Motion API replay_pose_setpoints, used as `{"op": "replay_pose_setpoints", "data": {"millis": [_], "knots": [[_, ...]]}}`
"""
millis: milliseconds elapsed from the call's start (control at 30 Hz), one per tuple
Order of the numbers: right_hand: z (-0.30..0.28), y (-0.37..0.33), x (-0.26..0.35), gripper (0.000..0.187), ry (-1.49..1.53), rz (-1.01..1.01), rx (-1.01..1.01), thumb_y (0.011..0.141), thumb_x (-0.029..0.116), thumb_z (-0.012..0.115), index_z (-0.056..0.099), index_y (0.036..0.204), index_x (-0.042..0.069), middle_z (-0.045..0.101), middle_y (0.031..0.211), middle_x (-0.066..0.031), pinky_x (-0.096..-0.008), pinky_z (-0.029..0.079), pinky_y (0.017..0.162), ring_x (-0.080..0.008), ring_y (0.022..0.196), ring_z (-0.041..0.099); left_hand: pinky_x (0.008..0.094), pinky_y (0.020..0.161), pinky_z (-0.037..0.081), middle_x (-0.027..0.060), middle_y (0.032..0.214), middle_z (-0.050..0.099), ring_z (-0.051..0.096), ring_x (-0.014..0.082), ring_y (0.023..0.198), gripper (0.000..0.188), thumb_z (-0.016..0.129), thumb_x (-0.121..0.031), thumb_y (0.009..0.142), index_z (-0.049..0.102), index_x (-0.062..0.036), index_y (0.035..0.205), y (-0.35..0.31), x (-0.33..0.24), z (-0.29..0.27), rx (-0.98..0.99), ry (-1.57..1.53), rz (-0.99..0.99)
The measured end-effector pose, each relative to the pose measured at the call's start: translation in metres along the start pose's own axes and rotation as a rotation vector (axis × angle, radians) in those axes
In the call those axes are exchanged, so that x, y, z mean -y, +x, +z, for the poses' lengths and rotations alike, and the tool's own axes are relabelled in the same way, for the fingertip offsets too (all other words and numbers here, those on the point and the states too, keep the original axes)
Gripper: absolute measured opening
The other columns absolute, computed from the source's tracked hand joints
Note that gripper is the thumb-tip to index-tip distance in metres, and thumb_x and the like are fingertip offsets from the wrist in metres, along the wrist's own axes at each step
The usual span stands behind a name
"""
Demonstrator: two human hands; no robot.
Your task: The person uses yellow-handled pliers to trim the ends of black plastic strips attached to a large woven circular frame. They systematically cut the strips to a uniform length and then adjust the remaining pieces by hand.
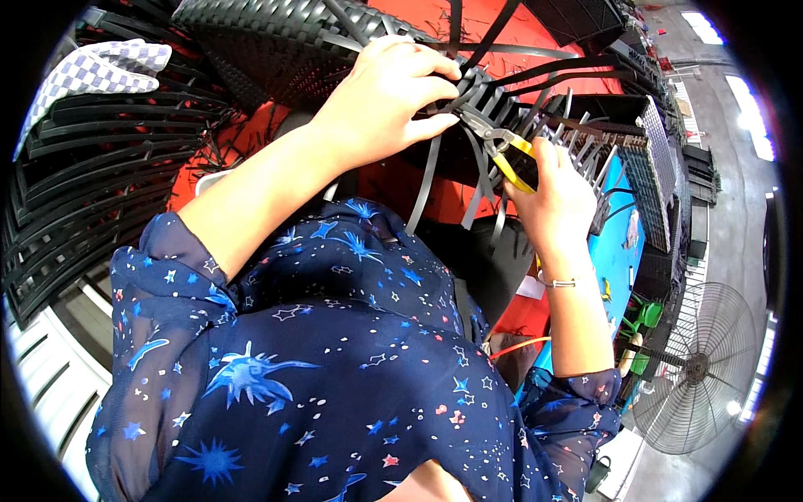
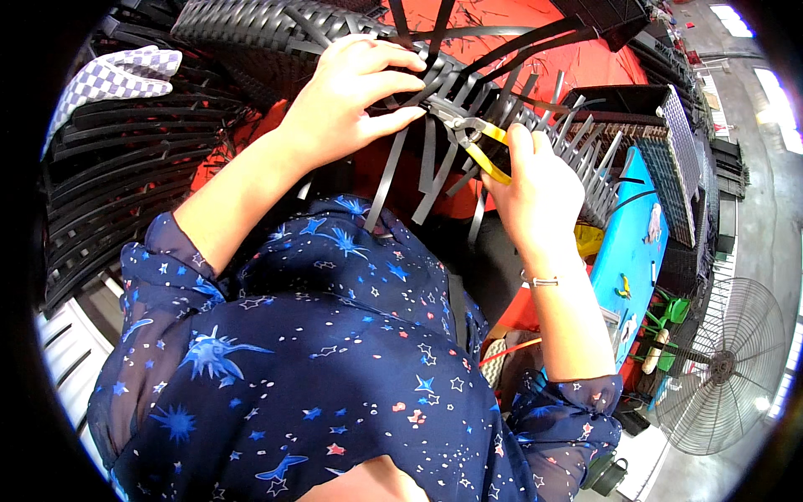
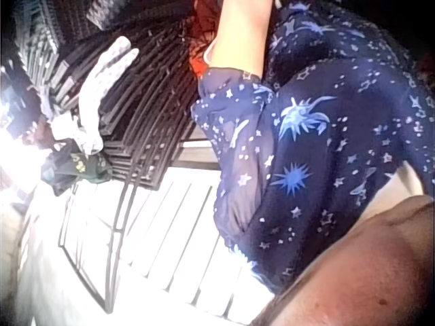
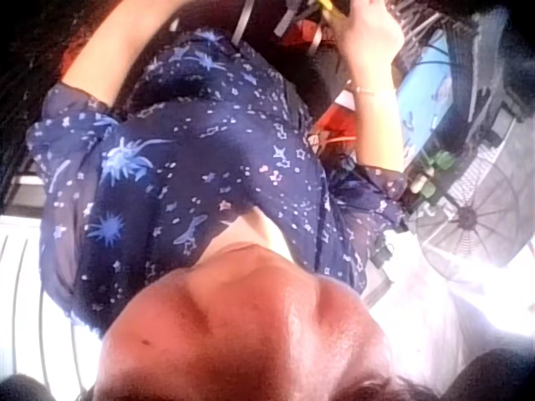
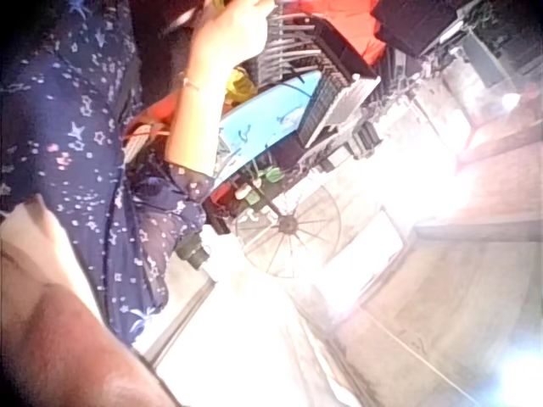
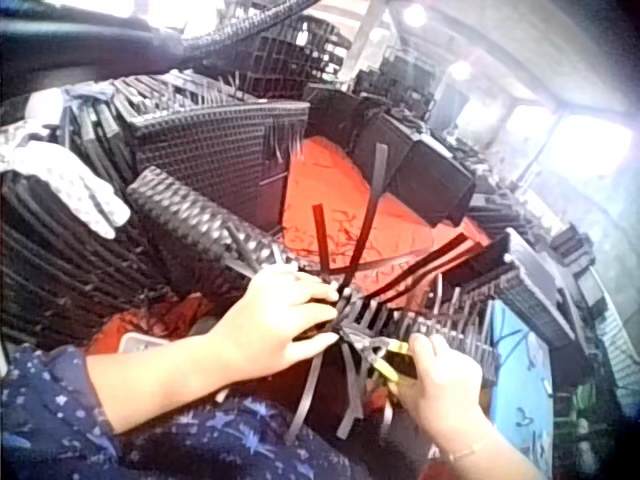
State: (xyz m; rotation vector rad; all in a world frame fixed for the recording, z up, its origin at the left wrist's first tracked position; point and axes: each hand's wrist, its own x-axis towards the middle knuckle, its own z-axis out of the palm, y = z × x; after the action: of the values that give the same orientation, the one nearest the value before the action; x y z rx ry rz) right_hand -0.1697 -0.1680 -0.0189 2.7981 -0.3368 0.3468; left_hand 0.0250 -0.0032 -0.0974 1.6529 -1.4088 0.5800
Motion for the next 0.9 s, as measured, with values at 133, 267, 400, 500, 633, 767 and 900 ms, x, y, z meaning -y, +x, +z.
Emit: {"op": "replay_pose_setpoints", "data": {"millis": [133,267,400,500,633,767,900], "knots": [[0.001,0.000,-0.003,0.058,0.024,0.025,0.007,0.066,0.022,0.088,0.059,0.115,0.010,0.065,0.096,-0.0101,-0.0401,0.054,0.070,-0.0309,0.082,0.068,0.0430,0.107,0.040,0.0032,0.116,0.067,0.060,0.0249,0.115,0.027,0.078,-0.022,0.079,0.071,-0.0097,0.102,0.002,0.004,-0.001,0.023,-0.014,0.022],[0.004,0.000,-0.005,0.059,0.048,0.058,0.005,0.065,0.018,0.088,0.061,0.117,0.010,0.069,0.103,-0.0085,-0.0395,0.055,0.074,-0.0314,0.090,0.069,0.0427,0.106,0.041,0.0046,0.119,0.066,0.058,0.0269,0.117,0.032,0.078,-0.022,0.079,0.069,-0.0087,0.107,0.010,0.013,-0.011,0.135,-0.042,0.070],[0.005,-0.003,-0.005,0.059,0.023,0.063,-0.023,0.064,0.018,0.088,0.062,0.116,0.011,0.069,0.103,-0.0076,-0.0386,0.055,0.077,-0.0290,0.090,0.069,0.0422,0.104,0.043,0.0058,0.120,0.064,0.057,0.0284,0.119,0.034,0.078,-0.020,0.078,0.068,-0.0082,0.109,0.017,0.017,-0.022,0.259,-0.076,0.118],[0.006,-0.006,-0.005,0.055,-0.036,-0.029,-0.130,0.063,0.022,0.089,0.061,0.110,0.011,0.065,0.093,-0.0072,-0.0381,0.053,0.075,-0.0266,0.086,0.066,0.0424,0.103,0.044,0.0067,0.119,0.065,0.058,0.0287,0.117,0.032,0.078,-0.018,0.079,0.067,-0.0076,0.107,0.018,0.015,-0.024,0.292,-0.098,0.149],[0.007,-0.008,-0.007,0.053,-0.019,0.001,-0.085,0.063,0.021,0.089,0.062,0.108,0.011,0.065,0.092,-0.0064,-0.0378,0.053,0.076,-0.0258,0.087,0.065,0.0410,0.100,0.047,0.0081,0.115,0.066,0.059,0.0290,0.114,0.024,0.076,-0.015,0.079,0.067,-0.0060,0.100,0.018,0.014,-0.023,0.315,-0.120,0.126],[0.008,-0.009,-0.011,0.053,0.020,-0.008,-0.097,0.062,0.021,0.089,0.062,0.108,0.012,0.066,0.092,-0.0061,-0.0379,0.053,0.075,-0.0262,0.086,0.065,0.0387,0.094,0.051,0.0091,0.108,0.068,0.063,0.0285,0.108,0.017,0.075,-0.012,0.079,0.067,-0.0040,0.092,0.022,0.011,-0.024,0.323,-0.166,0.092],[0.009,-0.011,-0.011,0.057,0.078,-0.056,-0.173,0.061,0.018,0.089,0.061,0.110,0.012,0.066,0.092,-0.0060,-0.0376,0.053,0.074,-0.0267,0.085,0.065,0.0346,0.086,0.055,0.0094,0.096,0.070,0.069,0.0259,0.093,0.015,0.074,-0.005,0.077,0.065,-0.0007,0.088,0.026,0.009,-0.028,0.322,-0.333,-0.024]]}}
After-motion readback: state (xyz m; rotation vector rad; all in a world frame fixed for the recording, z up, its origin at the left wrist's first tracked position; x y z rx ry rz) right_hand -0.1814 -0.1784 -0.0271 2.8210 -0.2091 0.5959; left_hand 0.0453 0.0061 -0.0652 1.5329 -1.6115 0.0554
